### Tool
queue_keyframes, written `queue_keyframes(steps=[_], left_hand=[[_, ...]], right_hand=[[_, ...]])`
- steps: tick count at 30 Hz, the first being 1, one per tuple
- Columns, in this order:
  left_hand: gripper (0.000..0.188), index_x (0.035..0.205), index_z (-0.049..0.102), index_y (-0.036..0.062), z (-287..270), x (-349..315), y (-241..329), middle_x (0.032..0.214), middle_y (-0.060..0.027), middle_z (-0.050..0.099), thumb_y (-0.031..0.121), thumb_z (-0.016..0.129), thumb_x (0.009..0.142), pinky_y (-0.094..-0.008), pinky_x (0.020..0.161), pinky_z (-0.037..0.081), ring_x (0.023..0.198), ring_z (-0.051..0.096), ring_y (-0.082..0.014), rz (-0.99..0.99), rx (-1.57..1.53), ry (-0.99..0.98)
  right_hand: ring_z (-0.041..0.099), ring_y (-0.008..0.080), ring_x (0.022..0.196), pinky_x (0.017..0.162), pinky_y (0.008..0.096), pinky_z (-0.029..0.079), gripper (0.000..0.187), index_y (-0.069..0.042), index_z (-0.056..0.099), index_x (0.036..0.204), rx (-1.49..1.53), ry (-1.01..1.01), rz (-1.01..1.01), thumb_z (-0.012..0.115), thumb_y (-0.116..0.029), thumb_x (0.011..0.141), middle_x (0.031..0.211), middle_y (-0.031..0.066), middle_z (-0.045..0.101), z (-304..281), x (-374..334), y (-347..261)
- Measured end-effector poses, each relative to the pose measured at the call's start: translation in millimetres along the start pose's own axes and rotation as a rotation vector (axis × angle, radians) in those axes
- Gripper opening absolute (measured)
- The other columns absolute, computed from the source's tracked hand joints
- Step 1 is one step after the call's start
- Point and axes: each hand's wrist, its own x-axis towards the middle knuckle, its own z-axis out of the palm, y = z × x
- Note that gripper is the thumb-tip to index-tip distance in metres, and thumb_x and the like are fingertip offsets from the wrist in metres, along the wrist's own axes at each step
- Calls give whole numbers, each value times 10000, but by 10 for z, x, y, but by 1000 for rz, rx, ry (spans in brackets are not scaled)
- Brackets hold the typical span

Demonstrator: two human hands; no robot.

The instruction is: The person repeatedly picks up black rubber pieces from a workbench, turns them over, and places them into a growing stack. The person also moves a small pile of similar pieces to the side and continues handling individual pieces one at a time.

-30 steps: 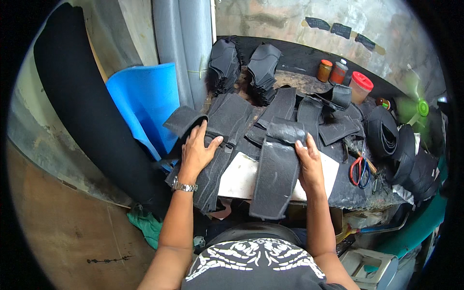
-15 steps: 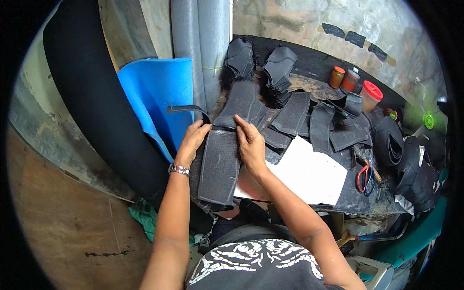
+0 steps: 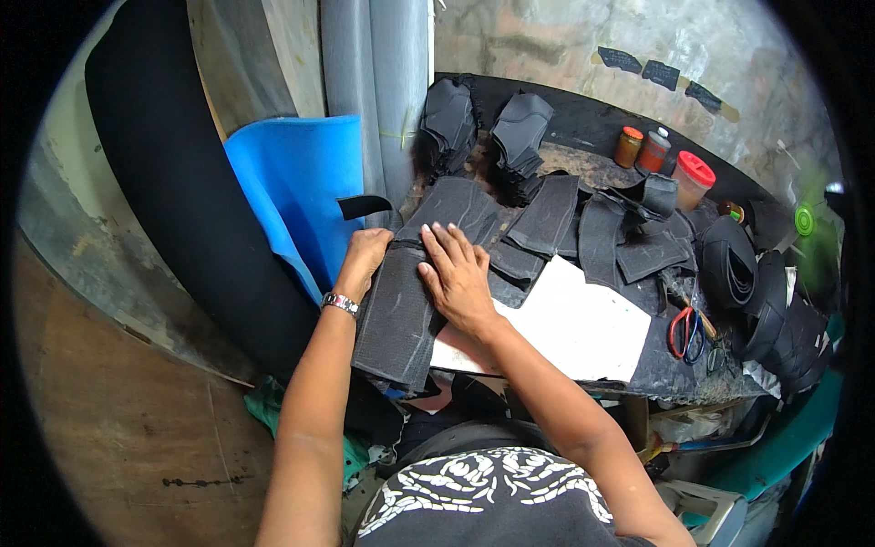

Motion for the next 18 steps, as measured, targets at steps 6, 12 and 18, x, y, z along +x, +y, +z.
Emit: queue_keyframes(steps=[6, 12, 18], left_hand=[[238, 916, 597, -27, -485, -117, 480, 800, -26, 589, 177, 497, 986, -307, 711, 424, 760, 500, -108, 387, 103, 202], [270, 1174, 594, -7, -775, -646, 1213, 1082, -43, 654, 184, 508, 1005, -255, 891, 462, 979, 595, -103, 412, -320, -172], [324, 1223, 551, -19, -440, -1049, 1661, 1112, -81, 655, 191, 567, 976, -264, 916, 475, 1006, 610, -114, 399, -449, -334]], right_hand=[[197, 339, 1442, 1095, 524, 181, 730, -89, 138, 1533, 148, -65, 146, 427, -460, 975, 1552, 194, 225, -25, -26, 31], [465, 356, 1170, 1017, 438, 318, 403, -23, 587, 1222, 490, 305, 39, 494, -318, 964, 1215, 174, 537, -506, 237, -98], [594, 122, 890, 807, 281, 482, 320, 3, 630, 1091, 1284, -74, 274, 651, -271, 928, 958, 57, 650, -947, 594, -541]])
